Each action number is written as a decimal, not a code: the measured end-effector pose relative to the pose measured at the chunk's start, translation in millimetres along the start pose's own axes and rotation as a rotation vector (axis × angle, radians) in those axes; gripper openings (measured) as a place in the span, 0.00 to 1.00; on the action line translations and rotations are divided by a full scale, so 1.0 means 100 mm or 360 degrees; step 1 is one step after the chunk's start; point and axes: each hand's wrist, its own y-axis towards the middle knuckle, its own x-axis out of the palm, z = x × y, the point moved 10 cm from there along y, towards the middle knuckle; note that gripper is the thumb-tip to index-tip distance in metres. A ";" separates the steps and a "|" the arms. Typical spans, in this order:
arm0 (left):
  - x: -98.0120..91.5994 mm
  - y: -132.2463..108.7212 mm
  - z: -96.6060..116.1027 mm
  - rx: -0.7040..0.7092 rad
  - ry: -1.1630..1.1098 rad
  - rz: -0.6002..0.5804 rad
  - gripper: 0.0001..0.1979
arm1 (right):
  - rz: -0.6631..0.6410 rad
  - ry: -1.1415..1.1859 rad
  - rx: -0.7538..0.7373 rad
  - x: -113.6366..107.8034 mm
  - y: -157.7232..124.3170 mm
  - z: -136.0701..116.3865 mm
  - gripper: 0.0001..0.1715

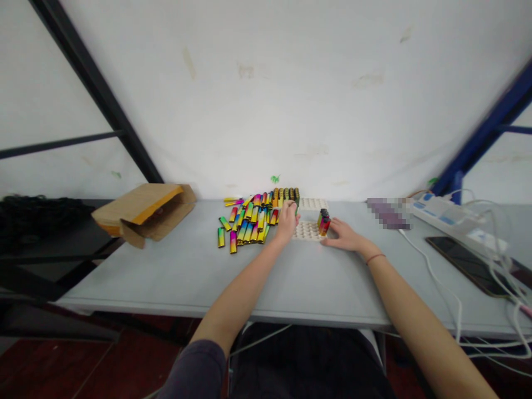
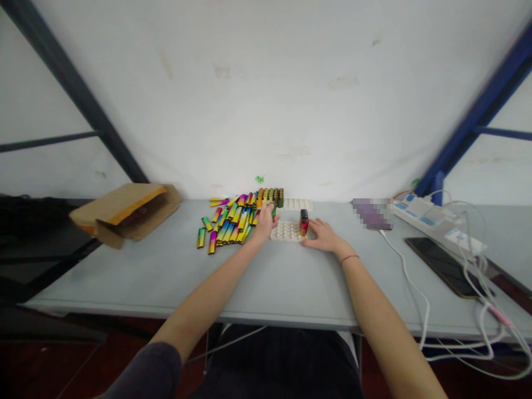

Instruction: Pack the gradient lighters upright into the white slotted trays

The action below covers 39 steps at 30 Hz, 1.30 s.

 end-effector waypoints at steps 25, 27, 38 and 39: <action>0.58 -0.35 -0.01 0.0724 0.1191 -0.0731 0.14 | 0.0089 -0.0016 -0.0044 -0.07 0.00 -0.17 0.32; 0.61 -0.40 0.05 0.0851 0.1280 -0.0733 0.11 | 0.0089 -0.0030 -0.0040 -0.06 0.00 -0.16 0.32; 0.34 -0.26 0.35 0.0976 0.2099 -0.0293 0.19 | 0.0025 -0.0063 0.0068 -0.02 0.00 -0.06 0.43; 0.19 -0.19 0.38 0.0893 0.2227 -0.0147 0.20 | 0.0024 -0.0060 0.0071 -0.03 0.00 -0.06 0.43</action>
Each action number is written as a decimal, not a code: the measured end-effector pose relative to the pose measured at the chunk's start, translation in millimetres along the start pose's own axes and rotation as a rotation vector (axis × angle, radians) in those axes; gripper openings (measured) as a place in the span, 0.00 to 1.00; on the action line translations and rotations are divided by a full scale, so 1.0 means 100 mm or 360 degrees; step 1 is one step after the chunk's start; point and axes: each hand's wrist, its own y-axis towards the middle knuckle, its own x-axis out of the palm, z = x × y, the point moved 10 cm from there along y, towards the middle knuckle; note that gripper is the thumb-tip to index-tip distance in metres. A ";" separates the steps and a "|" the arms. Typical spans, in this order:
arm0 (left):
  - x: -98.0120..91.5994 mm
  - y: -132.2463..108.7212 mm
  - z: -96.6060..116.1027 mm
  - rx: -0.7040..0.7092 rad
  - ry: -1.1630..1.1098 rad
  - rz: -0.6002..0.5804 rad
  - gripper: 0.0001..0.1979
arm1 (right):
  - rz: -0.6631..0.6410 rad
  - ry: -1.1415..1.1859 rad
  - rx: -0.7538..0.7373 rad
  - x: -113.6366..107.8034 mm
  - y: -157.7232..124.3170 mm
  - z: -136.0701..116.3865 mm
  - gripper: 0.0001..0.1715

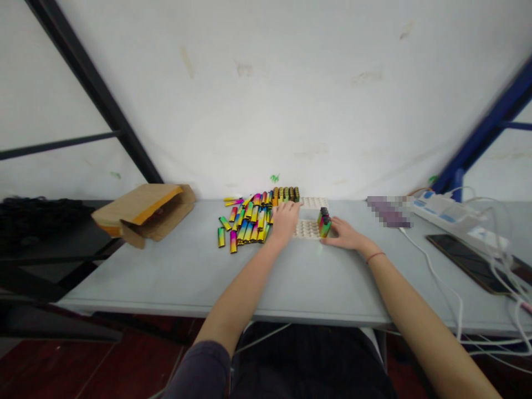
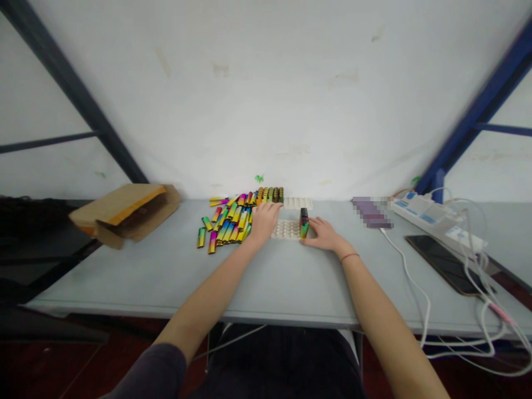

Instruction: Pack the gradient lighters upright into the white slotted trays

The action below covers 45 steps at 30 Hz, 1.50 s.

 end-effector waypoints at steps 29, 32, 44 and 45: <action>0.01 0.07 -0.45 -0.0490 -0.0663 0.0224 0.10 | -0.0023 0.0008 -0.0014 0.02 0.00 0.04 0.43; 0.15 0.06 -0.56 -0.0663 -0.1107 0.0231 0.05 | -0.0011 0.0002 -0.0014 0.03 0.00 0.04 0.44; 0.39 0.00 -0.47 -0.1025 -0.2175 0.0011 0.10 | -0.0034 -0.0054 0.0019 0.06 0.01 0.06 0.46; 0.40 0.00 -0.47 -0.1045 -0.2230 -0.0004 0.15 | -0.0032 -0.0057 0.0019 0.07 0.01 0.07 0.46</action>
